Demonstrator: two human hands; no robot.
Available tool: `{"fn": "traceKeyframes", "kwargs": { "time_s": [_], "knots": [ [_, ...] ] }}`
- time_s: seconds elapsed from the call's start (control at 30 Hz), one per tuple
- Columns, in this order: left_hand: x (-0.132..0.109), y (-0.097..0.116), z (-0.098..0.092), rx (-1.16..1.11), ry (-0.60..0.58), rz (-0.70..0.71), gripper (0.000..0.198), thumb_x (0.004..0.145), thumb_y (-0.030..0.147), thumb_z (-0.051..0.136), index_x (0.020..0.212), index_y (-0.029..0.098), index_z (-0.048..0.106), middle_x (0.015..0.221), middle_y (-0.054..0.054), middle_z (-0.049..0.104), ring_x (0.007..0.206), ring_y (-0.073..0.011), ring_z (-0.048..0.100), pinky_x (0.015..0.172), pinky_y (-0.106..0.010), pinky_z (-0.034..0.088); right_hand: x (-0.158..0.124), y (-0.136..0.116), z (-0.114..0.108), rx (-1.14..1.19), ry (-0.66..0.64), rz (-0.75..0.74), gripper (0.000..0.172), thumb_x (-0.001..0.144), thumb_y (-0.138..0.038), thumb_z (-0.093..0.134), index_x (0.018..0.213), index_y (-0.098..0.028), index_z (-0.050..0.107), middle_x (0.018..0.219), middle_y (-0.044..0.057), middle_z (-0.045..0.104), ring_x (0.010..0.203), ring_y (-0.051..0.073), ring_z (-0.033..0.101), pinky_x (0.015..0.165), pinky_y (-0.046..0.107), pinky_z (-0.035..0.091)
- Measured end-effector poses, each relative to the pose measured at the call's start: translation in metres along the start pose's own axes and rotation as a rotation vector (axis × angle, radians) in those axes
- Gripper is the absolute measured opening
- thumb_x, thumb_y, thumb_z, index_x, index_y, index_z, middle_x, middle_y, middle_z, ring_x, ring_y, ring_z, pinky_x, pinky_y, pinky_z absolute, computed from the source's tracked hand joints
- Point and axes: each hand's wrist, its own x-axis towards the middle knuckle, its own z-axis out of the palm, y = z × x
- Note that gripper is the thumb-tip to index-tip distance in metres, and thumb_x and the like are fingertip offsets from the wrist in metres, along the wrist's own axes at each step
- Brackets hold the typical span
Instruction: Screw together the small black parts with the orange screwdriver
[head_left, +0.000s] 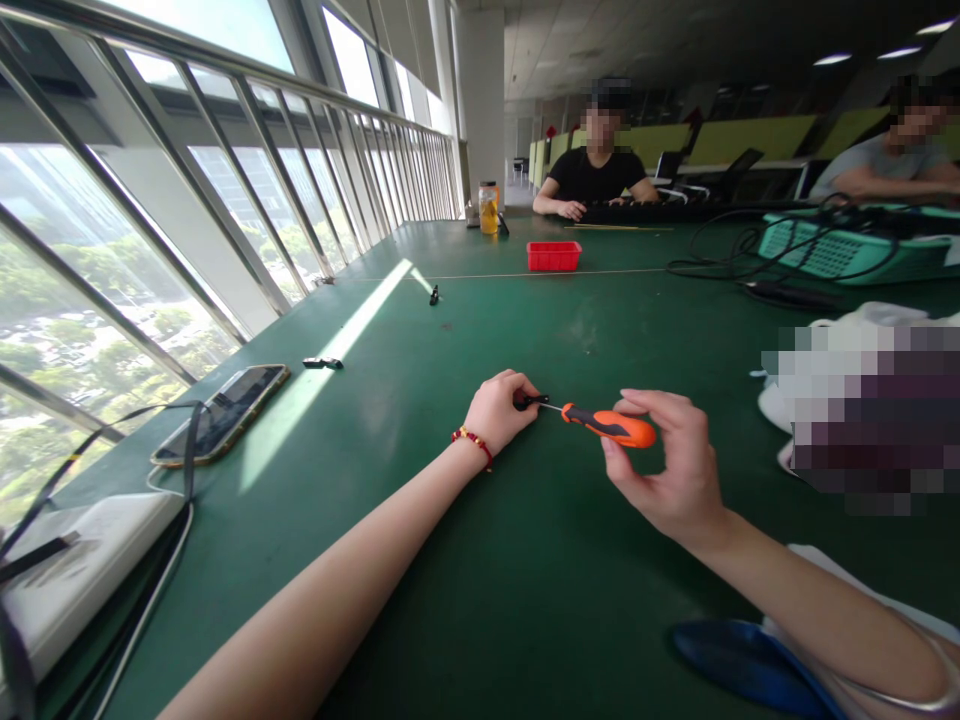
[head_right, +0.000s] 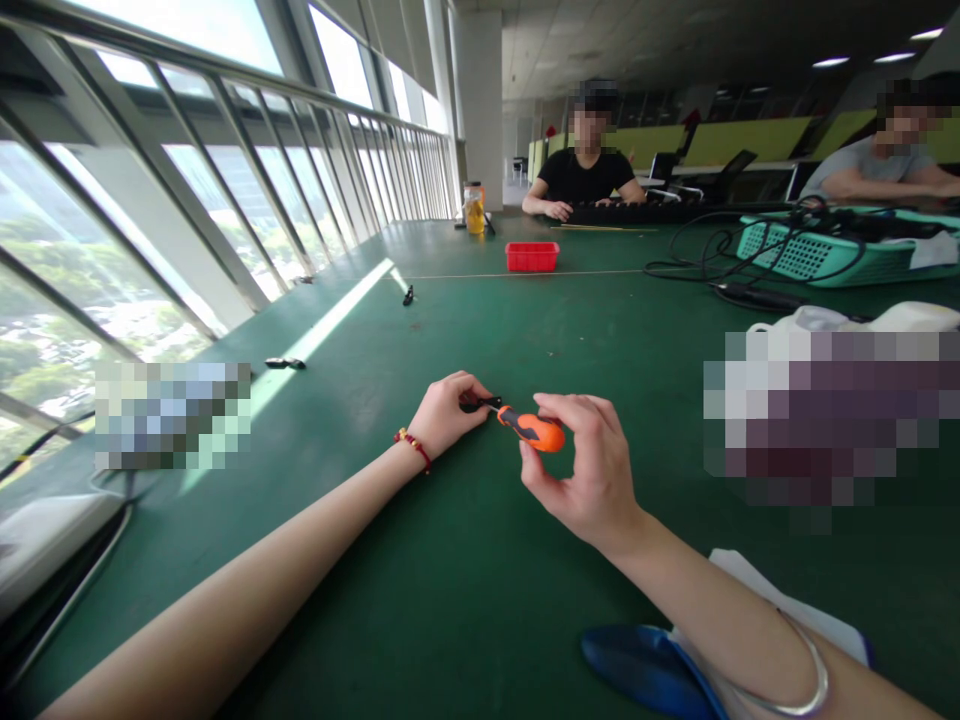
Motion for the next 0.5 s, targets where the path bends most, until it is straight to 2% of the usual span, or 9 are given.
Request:
{"fn": "traceKeyframes", "kwargs": {
  "time_s": [0.2,0.33,0.4,0.5],
  "knots": [
    [0.0,-0.0009,0.0005,-0.009,-0.009,0.004,0.01,0.065,0.011,0.059,0.072,0.016,0.064,0.075,-0.001,0.059,0.066,-0.0113,0.055,0.065,-0.024,0.048,0.0007,-0.0011,-0.0012,-0.043,-0.078,-0.033,0.032,0.076,-0.019,0.06,0.106,-0.022,0.051,0.069,-0.001,0.059,0.063,0.016,0.056,0.069,0.036,0.046],
    [0.0003,-0.0015,0.0012,-0.004,0.004,0.004,0.01,0.064,0.011,0.059,0.072,0.016,0.064,0.074,0.0,0.059,0.066,-0.0112,0.055,0.065,-0.024,0.048,0.0007,-0.0001,-0.0001,-0.009,-0.01,0.0,0.045,0.075,-0.019,0.06,0.117,-0.022,0.045,0.083,0.003,0.061,0.074,0.018,0.059,0.069,0.036,0.048],
    [0.0006,-0.002,0.0015,-0.006,0.003,0.005,0.009,0.065,0.011,0.059,0.072,0.016,0.064,0.074,0.0,0.059,0.066,-0.0111,0.055,0.065,-0.023,0.048,0.0014,-0.0004,0.0001,-0.009,-0.003,-0.019,0.045,0.074,-0.019,0.061,0.117,-0.022,0.045,0.087,0.005,0.061,0.076,0.018,0.06,0.07,0.036,0.048],
    [0.0009,-0.0028,0.0016,-0.015,-0.008,0.005,0.01,0.065,0.012,0.059,0.072,0.016,0.064,0.075,-0.001,0.059,0.067,-0.0113,0.056,0.065,-0.024,0.048,0.0029,-0.002,-0.0008,-0.034,-0.062,-0.055,0.034,0.075,-0.02,0.06,0.108,-0.022,0.05,0.07,0.0,0.06,0.064,0.016,0.058,0.068,0.035,0.047]
  ]
}}
